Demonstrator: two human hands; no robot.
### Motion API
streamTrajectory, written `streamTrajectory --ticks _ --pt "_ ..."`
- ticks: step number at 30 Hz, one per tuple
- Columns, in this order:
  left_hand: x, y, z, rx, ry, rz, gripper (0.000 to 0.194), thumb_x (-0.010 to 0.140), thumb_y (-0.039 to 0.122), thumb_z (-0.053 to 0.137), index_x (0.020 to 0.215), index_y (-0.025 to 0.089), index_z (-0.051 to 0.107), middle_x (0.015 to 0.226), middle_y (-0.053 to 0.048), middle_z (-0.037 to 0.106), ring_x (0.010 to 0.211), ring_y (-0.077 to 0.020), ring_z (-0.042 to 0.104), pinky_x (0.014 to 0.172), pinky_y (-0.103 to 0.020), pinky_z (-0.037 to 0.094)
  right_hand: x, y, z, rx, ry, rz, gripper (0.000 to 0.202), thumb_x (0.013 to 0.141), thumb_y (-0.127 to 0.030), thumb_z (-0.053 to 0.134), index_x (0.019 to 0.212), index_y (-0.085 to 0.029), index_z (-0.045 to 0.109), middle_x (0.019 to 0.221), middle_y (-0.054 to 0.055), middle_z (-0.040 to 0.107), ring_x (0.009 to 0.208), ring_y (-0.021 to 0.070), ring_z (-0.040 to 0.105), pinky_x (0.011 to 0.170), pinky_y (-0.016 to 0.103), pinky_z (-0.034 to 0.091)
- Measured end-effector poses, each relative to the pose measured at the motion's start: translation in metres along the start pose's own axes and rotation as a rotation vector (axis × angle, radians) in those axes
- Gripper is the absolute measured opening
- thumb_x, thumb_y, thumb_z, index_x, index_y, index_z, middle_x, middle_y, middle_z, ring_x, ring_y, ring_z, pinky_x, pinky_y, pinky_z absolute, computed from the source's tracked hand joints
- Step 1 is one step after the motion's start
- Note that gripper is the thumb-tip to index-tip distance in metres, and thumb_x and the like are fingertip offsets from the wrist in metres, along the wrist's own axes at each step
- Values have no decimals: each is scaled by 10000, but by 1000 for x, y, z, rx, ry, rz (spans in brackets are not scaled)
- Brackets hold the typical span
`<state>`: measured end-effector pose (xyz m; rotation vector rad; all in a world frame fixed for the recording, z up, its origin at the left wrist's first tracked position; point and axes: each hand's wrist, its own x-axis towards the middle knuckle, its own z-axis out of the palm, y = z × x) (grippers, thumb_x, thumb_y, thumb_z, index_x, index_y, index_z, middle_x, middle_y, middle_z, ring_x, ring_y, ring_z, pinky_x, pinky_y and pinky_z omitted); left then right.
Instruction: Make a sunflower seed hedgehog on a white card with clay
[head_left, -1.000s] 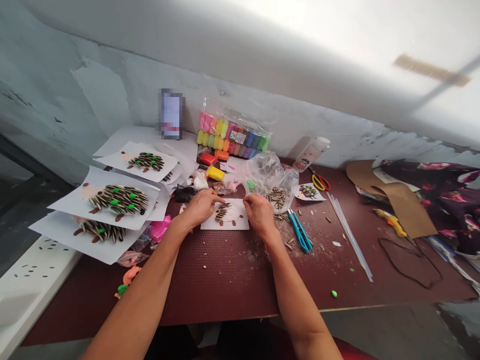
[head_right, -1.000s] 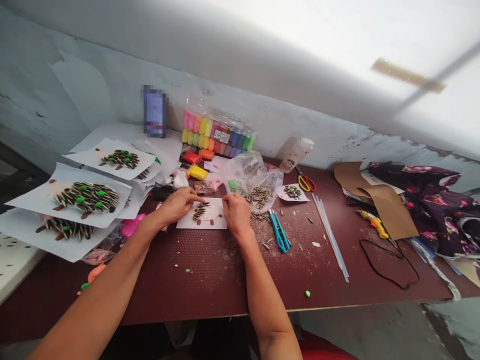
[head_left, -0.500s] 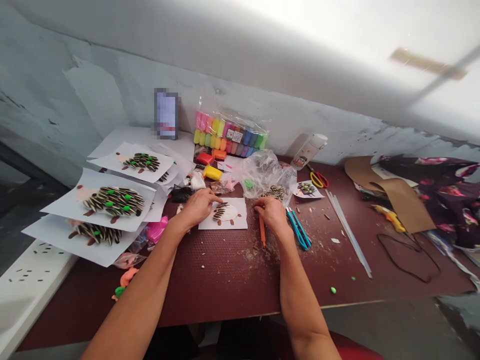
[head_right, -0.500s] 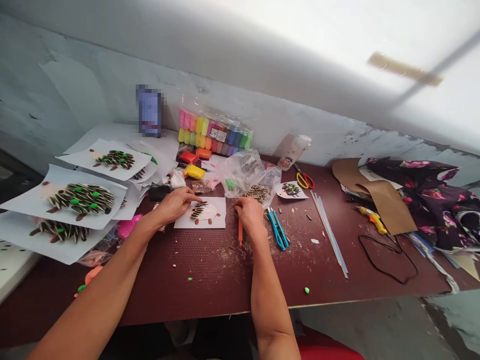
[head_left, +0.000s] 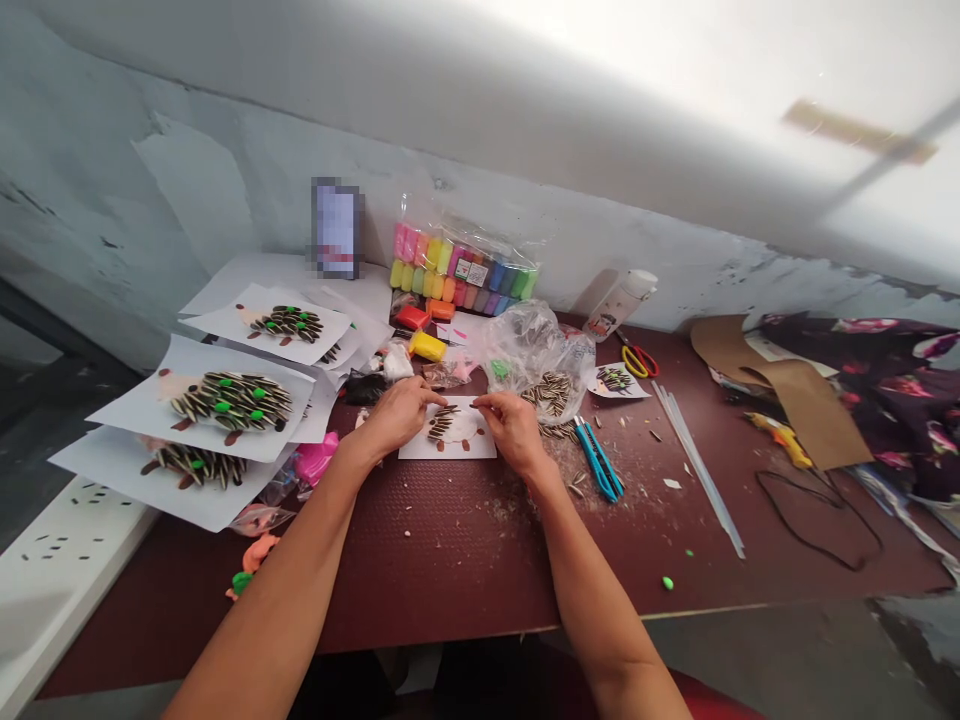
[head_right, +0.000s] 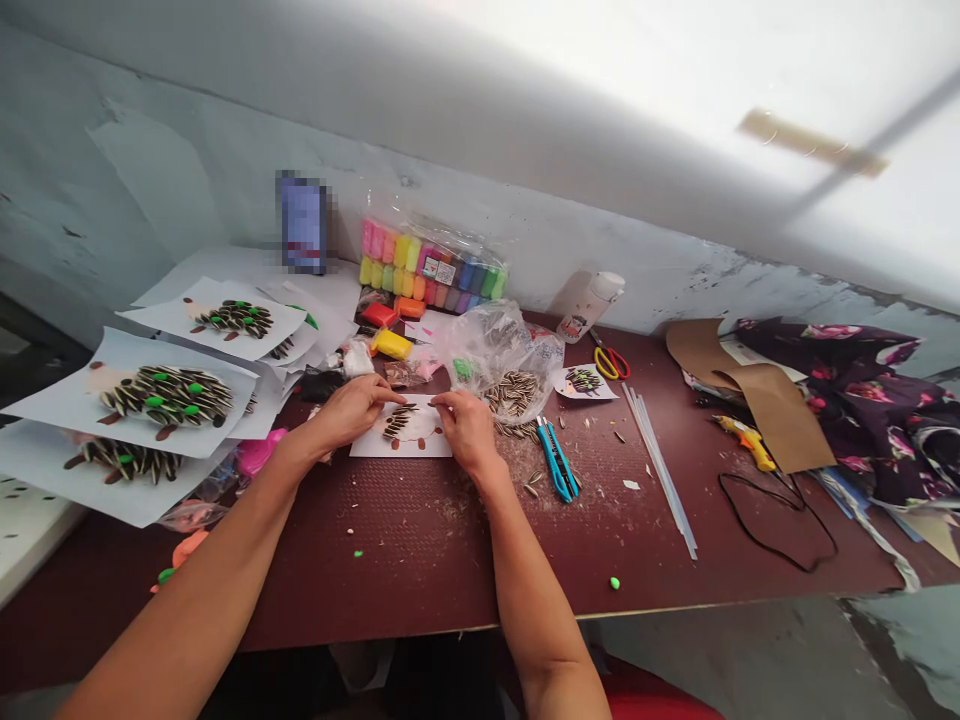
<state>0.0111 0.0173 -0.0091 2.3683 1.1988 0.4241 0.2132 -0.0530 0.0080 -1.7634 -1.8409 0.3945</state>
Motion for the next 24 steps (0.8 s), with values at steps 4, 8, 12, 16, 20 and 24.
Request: streamTrajectory --ticks 4,8,12,16,20,24 --pt "-1 2 -1 -2 -2 -9 433 856 47 457 1058 250 782 995 -68 684 946 -195 612 879 -299 489 2 -2 13 2 18 -23 195 898 -154 571 943 -214 751 889 32 729 799 152 640 774 247 455" --pt "-1 3 -2 -10 -1 -15 426 860 46 464 1045 255 786 1000 -65 684 940 -194 615 871 -293 488 2 0 16 -61 16 -83 175 920 -161 569 928 -194 741 900 47 707 860 168 624 788 255 438" --pt "-1 2 -1 -2 -5 -7 421 865 45 469 1045 257 785 999 -65 682 949 -194 609 882 -300 485 3 1 17 -84 -1 -78 174 930 -168 564 935 -202 735 896 40 688 863 165 611 788 254 429" --pt "0 2 -1 1 -4 -5 420 870 53 466 1055 258 783 999 -68 680 945 -191 609 886 -298 485 4 -2 17 -91 -24 -74 172 931 -169 566 937 -208 733 896 39 680 872 165 608 794 252 428" --pt "0 1 0 -4 -3 -3 425 866 56 466 1061 265 781 1013 -70 678 961 -196 609 896 -308 488 4 -4 16 -104 -50 -74 172 934 -174 565 955 -201 734 914 47 683 887 169 611 795 256 429" --pt "0 -1 2 -9 7 7 424 862 60 470 1070 266 778 1005 -66 681 959 -189 609 905 -302 491 4 -6 16 -121 -62 -70 185 939 -185 555 964 -214 736 917 46 683 888 168 607 799 261 431"
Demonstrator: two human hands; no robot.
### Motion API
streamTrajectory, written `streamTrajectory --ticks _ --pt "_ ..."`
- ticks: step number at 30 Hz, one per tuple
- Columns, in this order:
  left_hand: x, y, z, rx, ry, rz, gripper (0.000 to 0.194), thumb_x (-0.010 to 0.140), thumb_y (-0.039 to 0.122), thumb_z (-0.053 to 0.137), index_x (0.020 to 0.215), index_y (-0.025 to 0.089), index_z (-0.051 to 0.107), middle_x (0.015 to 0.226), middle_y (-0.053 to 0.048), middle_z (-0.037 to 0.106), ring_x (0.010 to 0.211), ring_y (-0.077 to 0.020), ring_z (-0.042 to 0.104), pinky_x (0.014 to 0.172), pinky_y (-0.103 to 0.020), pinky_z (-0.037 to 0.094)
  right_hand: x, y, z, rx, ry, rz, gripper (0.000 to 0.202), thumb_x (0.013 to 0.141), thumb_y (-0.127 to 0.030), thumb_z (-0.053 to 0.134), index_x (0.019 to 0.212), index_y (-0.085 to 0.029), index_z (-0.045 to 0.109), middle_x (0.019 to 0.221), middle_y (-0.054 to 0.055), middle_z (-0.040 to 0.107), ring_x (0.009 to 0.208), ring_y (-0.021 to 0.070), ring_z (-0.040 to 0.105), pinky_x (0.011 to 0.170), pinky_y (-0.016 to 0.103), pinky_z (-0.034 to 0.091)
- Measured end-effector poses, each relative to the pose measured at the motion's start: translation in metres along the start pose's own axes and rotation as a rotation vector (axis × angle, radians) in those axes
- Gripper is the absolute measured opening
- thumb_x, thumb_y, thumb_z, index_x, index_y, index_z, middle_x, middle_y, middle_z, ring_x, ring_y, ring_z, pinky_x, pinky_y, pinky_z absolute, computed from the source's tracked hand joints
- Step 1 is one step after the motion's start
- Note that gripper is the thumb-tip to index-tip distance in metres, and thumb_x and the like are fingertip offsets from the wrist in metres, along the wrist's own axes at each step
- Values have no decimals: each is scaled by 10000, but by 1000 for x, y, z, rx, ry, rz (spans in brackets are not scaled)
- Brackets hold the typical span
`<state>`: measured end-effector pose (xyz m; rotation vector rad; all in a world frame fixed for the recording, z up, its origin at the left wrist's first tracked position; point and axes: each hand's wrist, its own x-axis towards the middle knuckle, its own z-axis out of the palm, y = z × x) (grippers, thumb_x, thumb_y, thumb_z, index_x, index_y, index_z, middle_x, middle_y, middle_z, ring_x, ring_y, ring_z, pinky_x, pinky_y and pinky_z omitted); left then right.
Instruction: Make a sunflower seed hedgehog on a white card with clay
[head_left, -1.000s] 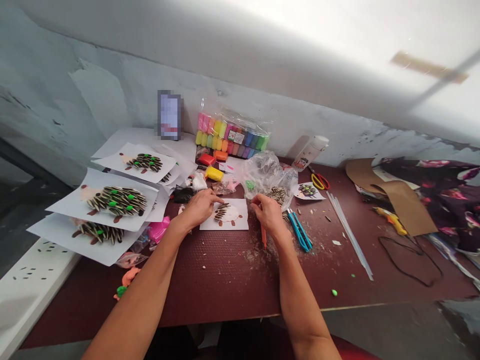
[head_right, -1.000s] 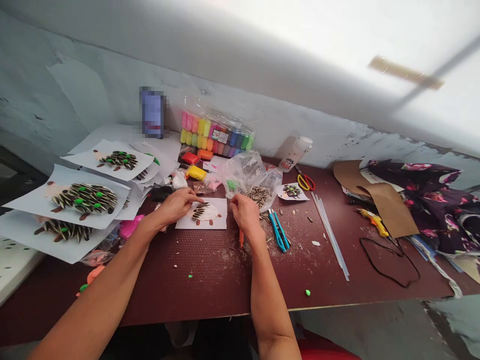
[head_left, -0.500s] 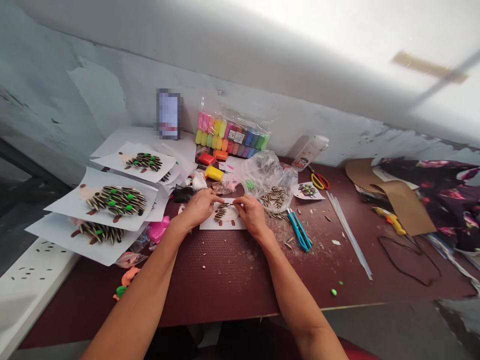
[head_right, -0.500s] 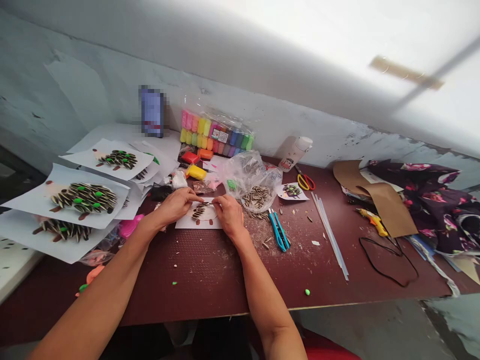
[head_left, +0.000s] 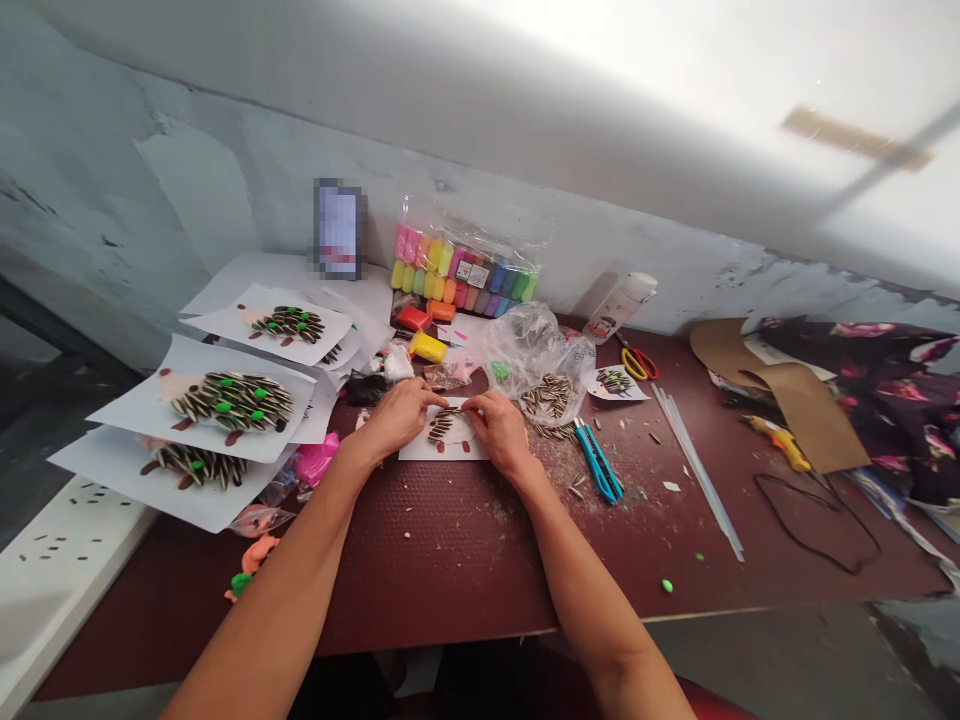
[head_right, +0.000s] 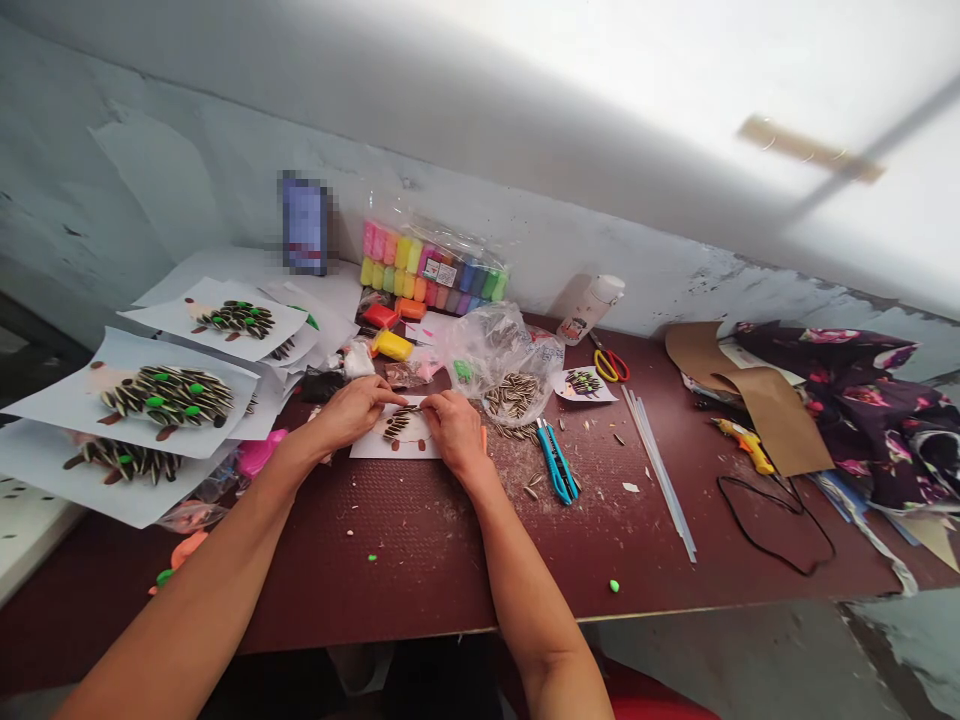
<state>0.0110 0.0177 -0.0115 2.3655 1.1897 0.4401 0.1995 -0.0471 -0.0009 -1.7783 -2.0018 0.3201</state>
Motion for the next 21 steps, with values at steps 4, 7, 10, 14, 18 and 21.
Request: streamTrajectory --ticks 4,7,10,14,18,21 --pt "0 0 0 -7 1 3 425 864 55 472 1067 269 778 1008 -59 683 961 -186 613 904 -293 492 0 -1 0 -22 -9 2 183 941 -191 555 962 -217 735 907 45 678 896 171 600 800 260 428" --pt "0 1 -1 -2 -9 -7 427 867 51 467 1063 264 781 1013 -65 680 962 -191 615 902 -292 489 1 -1 -1 -37 -24 2 184 945 -193 554 960 -213 737 908 47 679 901 174 596 798 260 425" --pt "0 1 -1 11 -12 -6 436 854 49 466 1064 267 781 1007 -63 682 960 -190 613 904 -289 490 2 -1 -1 -56 -35 -8 191 945 -190 552 959 -221 739 915 47 678 903 176 591 793 260 420" --pt "0 0 0 17 -9 6 429 855 70 466 1083 261 775 997 -66 679 963 -190 609 921 -294 490 3 0 0 -89 -48 -30 196 949 -193 548 967 -230 739 906 48 667 908 182 579 780 262 414" --pt "0 -1 1 14 -9 10 425 862 66 464 1072 261 778 985 -70 672 953 -192 609 914 -302 491 4 0 1 -119 -56 -45 200 959 -201 537 979 -229 733 909 51 663 905 185 570 772 265 413" --pt "0 -1 1 13 -8 9 438 856 47 461 1053 268 783 990 -66 669 947 -192 609 898 -300 491 4 -1 1 -128 -59 -50 207 967 -204 525 967 -224 731 905 50 665 903 182 573 772 262 415"
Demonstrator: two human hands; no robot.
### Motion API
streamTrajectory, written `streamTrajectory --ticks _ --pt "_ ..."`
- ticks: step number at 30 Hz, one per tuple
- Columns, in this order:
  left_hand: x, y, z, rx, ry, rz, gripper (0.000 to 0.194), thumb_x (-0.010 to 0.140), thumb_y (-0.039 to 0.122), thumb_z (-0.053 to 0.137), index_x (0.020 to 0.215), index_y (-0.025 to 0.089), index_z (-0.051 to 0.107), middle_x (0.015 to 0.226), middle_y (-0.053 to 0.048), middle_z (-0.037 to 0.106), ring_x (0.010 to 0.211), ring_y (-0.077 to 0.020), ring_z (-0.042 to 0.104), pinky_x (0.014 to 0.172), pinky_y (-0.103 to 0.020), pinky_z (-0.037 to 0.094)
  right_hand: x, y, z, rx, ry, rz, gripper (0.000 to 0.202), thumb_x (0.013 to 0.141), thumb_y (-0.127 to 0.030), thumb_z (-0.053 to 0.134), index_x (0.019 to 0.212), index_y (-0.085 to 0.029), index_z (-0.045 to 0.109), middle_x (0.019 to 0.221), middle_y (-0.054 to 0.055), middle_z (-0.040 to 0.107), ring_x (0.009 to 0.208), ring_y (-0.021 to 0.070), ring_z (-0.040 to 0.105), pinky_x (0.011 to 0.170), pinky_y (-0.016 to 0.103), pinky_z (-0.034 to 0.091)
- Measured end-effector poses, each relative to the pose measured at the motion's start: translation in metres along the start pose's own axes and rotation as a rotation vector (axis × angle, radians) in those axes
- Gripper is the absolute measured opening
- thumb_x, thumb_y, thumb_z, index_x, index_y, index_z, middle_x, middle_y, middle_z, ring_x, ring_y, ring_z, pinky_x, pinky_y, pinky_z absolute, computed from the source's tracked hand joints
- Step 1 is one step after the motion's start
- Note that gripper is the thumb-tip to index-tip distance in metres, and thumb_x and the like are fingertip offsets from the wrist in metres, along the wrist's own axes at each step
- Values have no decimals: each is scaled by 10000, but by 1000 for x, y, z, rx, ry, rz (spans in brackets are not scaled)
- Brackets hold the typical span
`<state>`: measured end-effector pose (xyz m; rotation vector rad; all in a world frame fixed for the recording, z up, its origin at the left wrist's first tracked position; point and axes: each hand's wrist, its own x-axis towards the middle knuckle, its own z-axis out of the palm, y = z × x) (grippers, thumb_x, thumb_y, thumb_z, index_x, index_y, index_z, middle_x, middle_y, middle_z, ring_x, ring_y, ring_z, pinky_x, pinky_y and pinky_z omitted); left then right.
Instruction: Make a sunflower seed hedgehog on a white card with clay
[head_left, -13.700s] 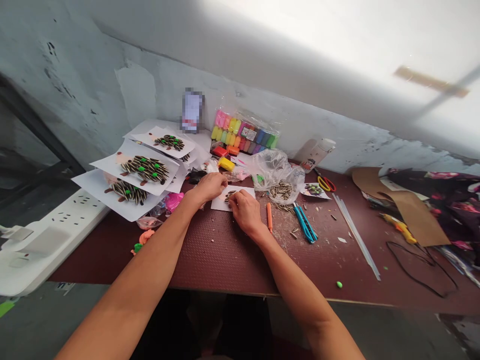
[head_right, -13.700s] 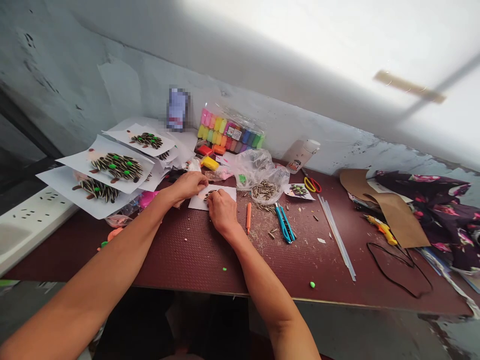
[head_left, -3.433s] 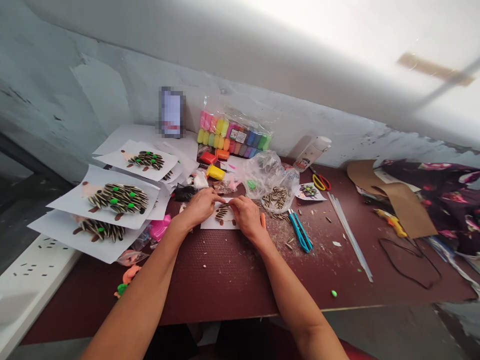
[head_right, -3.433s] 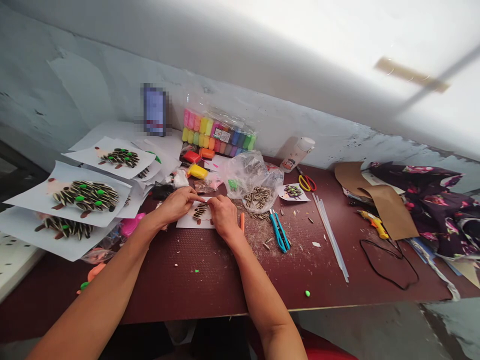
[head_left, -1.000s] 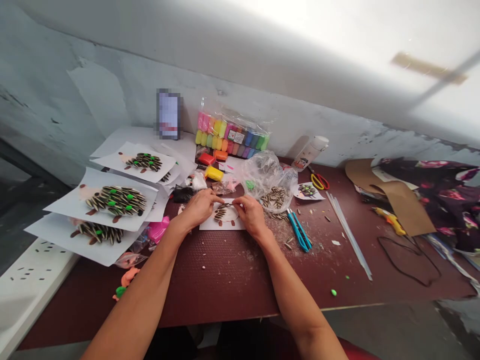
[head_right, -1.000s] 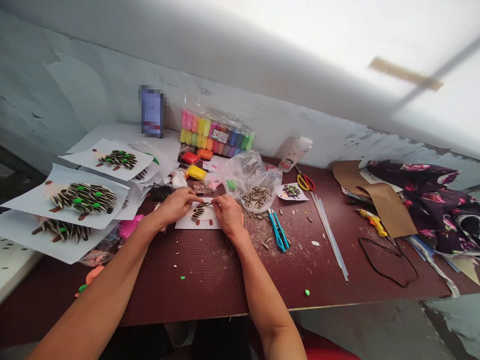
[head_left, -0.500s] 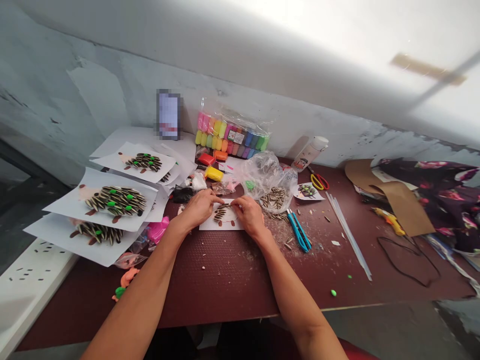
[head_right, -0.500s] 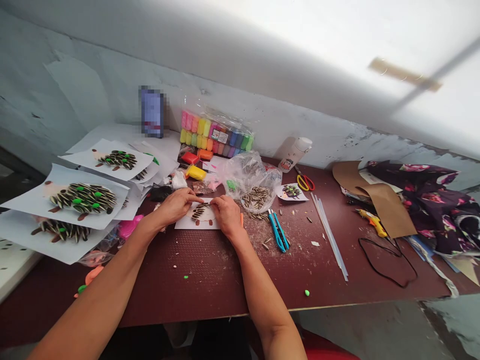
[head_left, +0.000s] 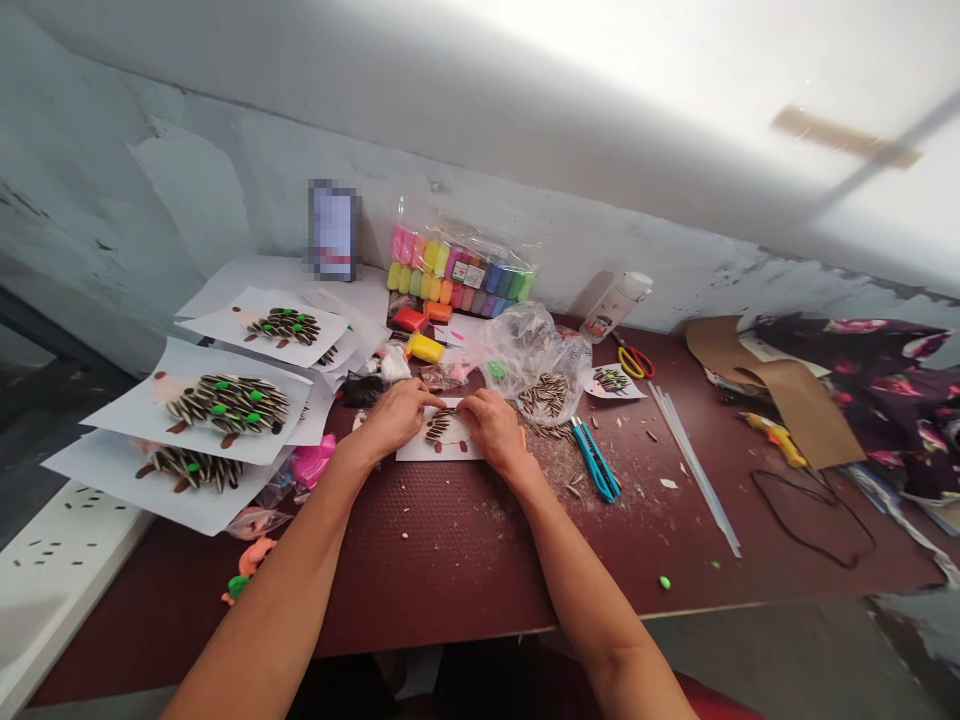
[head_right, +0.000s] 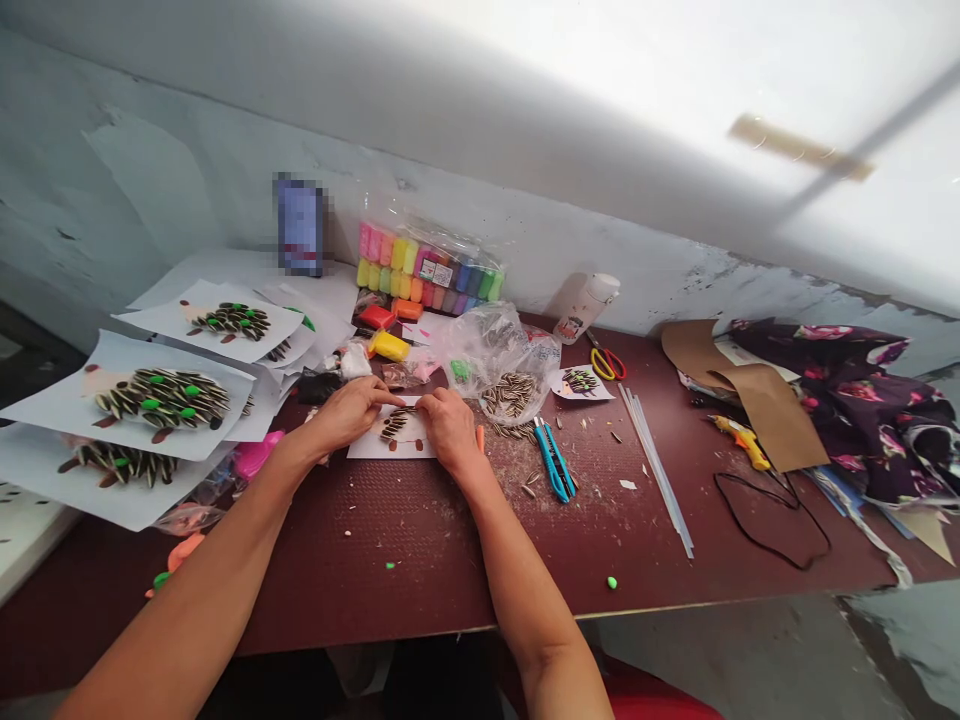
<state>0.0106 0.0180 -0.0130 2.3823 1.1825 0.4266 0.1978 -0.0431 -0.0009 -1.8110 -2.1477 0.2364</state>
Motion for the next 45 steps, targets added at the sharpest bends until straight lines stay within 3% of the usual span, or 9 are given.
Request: streamTrajectory --ticks 8,11,14,18,21,30,39,45 --pt "0 3 -2 -1 -6 -20 450 857 38 452 1072 262 778 998 -64 674 963 -190 615 884 -286 485 -7 0 -12 28 85 39 156 942 -226 555 953 -216 711 958 53 685 905 178 600 787 264 416" --pt "0 4 -4 7 -20 -31 439 859 42 461 1083 252 774 1018 -71 676 969 -199 617 885 -298 485 -12 6 -23 -48 153 211 219 954 -285 535 849 -192 704 864 66 689 826 188 605 734 271 392" --pt "0 5 -5 1 -25 -31 428 857 39 474 1068 253 778 1015 -67 680 970 -200 615 896 -306 484 -15 17 -34 -186 133 444 279 960 -290 506 824 -163 713 863 110 699 817 215 616 696 293 372" --pt "0 6 -5 3 -27 -39 428 862 36 473 1070 253 778 1014 -67 680 968 -201 617 897 -308 482 -16 31 -41 -295 149 542 284 985 -238 448 1025 -156 717 1029 139 680 959 233 601 723 299 377" --pt "0 7 -5 8 -34 -44 439 861 29 461 1076 246 777 1017 -73 677 972 -205 620 896 -307 481 -16 37 -41 -312 82 585 270 981 -252 477 1079 -197 722 1092 121 649 1024 230 574 739 288 383" --pt "0 5 -4 -3 -29 -33 430 853 36 470 1061 249 780 1001 -71 674 958 -205 615 892 -315 478 -14 42 -37 -307 22 561 270 968 -249 501 1120 -226 723 1103 101 648 1035 219 566 781 281 384" --pt "-1 8 -6 3 -34 -48 433 862 22 465 1075 237 776 1016 -75 670 992 -208 608 914 -316 466 -14 46 -38 -288 26 467 234 968 -169 463 1051 -136 679 1070 130 675 1008 221 570 826 283 365" --pt "-1 7 -5 10 -36 -45 429 865 31 464 1078 235 775 1016 -83 670 995 -216 610 916 -327 470 -15 43 -42 -266 -15 454 202 939 -172 517 1049 -180 686 1046 102 683 980 217 584 776 281 360"
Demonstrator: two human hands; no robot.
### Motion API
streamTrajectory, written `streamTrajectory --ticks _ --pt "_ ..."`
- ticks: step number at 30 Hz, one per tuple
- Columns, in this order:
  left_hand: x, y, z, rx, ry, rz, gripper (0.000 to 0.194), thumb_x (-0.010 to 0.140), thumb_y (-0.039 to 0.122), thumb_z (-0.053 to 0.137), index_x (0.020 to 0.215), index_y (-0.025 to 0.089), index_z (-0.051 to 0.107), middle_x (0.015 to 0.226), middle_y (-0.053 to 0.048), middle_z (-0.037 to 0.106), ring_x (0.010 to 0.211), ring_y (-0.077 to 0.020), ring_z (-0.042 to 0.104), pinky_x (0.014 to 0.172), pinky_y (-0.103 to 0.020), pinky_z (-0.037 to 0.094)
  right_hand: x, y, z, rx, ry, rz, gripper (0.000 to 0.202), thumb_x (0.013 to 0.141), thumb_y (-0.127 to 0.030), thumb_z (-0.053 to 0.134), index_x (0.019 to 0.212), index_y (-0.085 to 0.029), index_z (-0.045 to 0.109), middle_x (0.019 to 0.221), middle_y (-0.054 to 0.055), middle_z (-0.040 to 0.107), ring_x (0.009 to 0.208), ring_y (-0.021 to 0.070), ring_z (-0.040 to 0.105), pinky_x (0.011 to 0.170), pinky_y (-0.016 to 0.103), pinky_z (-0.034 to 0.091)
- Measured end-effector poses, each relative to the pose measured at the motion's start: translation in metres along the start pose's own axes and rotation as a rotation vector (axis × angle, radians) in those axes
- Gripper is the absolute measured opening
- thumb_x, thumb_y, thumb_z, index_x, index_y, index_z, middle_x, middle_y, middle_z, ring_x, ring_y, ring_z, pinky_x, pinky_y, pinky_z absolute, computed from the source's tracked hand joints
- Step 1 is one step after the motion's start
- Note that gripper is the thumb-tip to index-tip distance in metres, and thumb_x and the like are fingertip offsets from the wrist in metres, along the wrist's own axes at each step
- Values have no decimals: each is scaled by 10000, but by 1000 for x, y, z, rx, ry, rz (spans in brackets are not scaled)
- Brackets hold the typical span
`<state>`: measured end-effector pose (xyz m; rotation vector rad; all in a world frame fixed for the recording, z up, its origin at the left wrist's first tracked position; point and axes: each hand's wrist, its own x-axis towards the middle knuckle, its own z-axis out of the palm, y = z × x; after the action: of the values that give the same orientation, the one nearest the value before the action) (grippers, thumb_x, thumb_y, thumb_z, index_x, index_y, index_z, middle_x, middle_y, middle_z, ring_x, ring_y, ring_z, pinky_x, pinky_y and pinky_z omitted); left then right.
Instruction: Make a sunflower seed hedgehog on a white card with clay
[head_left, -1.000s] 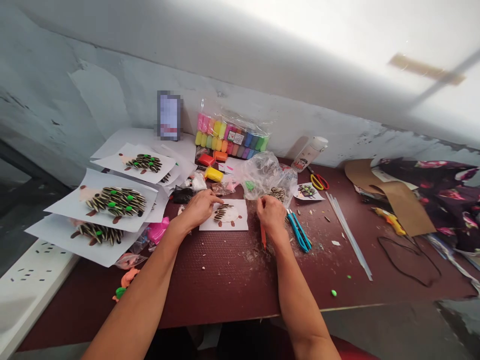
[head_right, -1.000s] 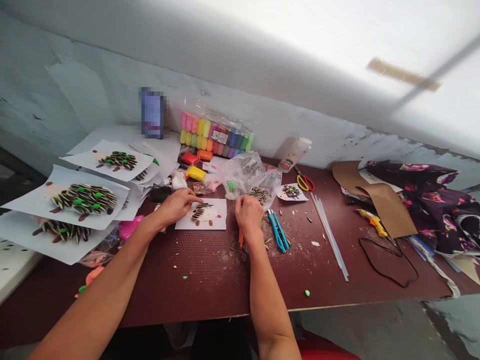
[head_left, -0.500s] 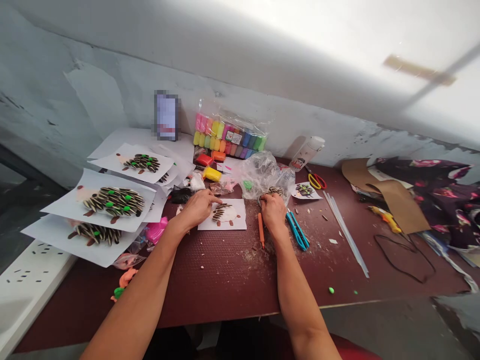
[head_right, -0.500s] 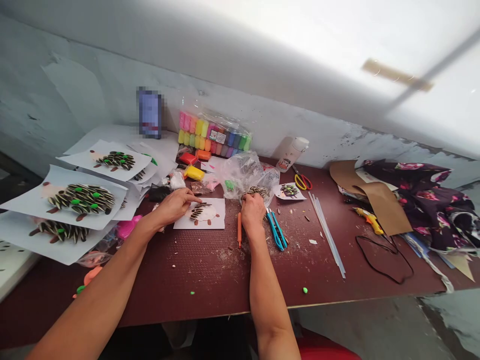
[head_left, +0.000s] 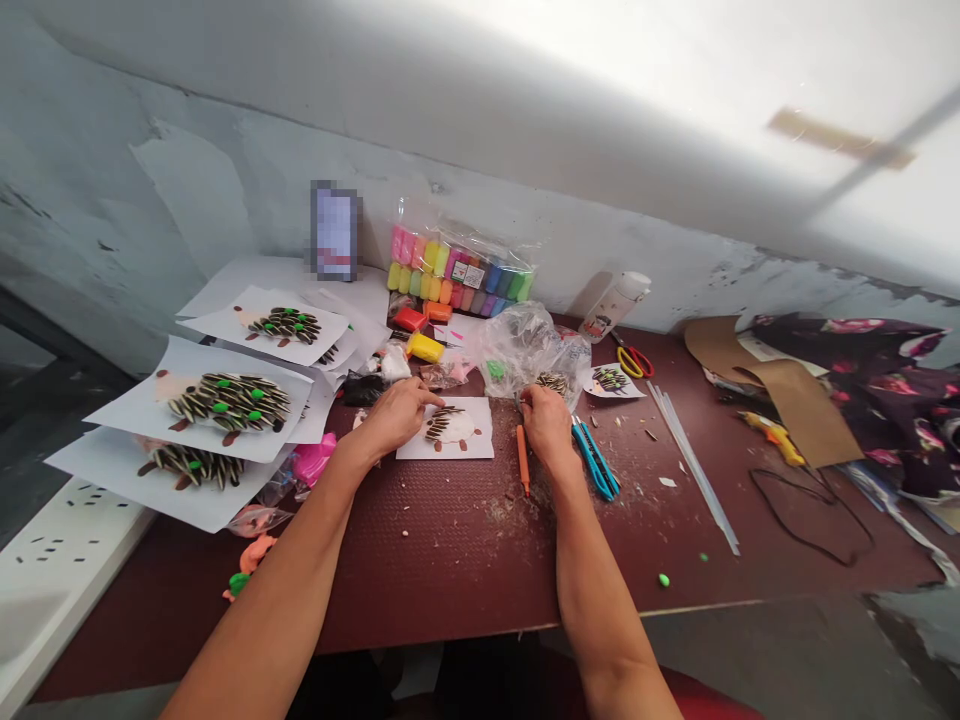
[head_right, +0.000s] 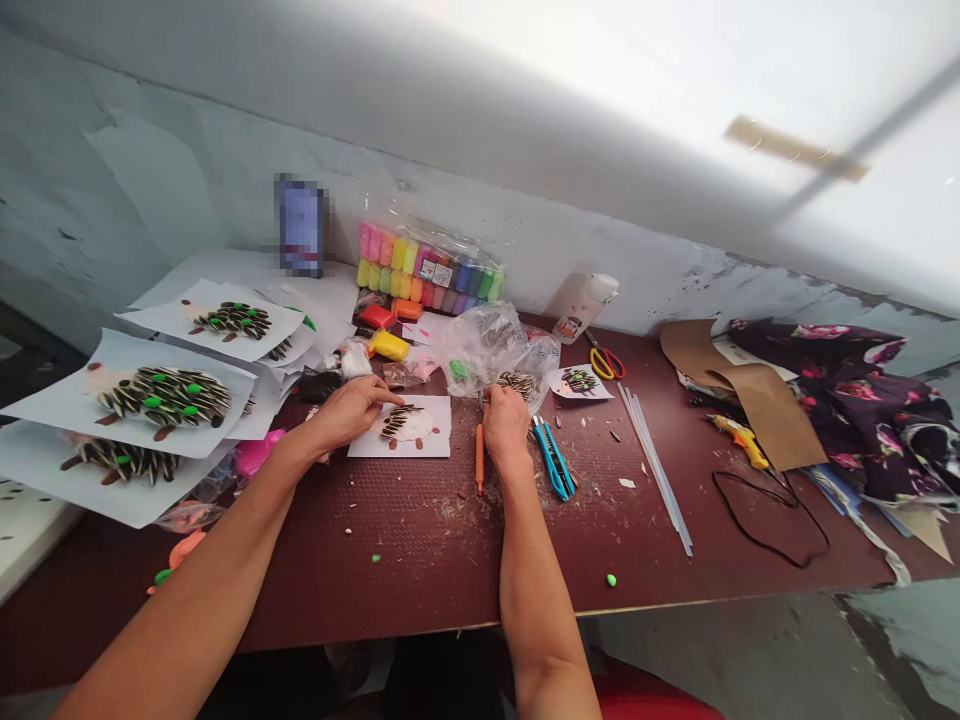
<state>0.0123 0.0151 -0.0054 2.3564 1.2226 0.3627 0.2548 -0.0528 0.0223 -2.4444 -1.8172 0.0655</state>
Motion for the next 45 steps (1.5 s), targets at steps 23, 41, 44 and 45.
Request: streamTrajectory --ticks 23,41,44,45 --pt "0 -2 1 -4 10 19 428 841 48 469 1060 246 780 1020 -79 677 974 -209 613 910 -334 485 -2 3 5 368 79 -63 216 882 -217 582 975 -219 777 947 48 742 843 173 647 774 261 444" --pt "0 -3 1 -4 13 25 418 854 55 467 1084 229 770 1025 -81 679 985 -210 609 919 -332 483 -6 -17 1 157 1 -218 196 970 -186 487 991 -157 680 991 83 680 940 188 584 805 255 377" --pt "0 -4 1 -12 19 35 417 848 58 469 1082 232 768 1017 -80 679 970 -208 607 910 -341 487 -7 -16 -1 191 19 -217 173 954 -188 506 962 -182 679 962 63 686 912 182 588 781 252 374" --pt "0 -4 1 -13 20 37 415 847 62 472 1081 235 768 1011 -78 679 967 -207 606 908 -342 487 -8 -15 -1 197 16 -229 160 942 -189 524 943 -191 684 960 57 684 913 180 589 781 250 376"
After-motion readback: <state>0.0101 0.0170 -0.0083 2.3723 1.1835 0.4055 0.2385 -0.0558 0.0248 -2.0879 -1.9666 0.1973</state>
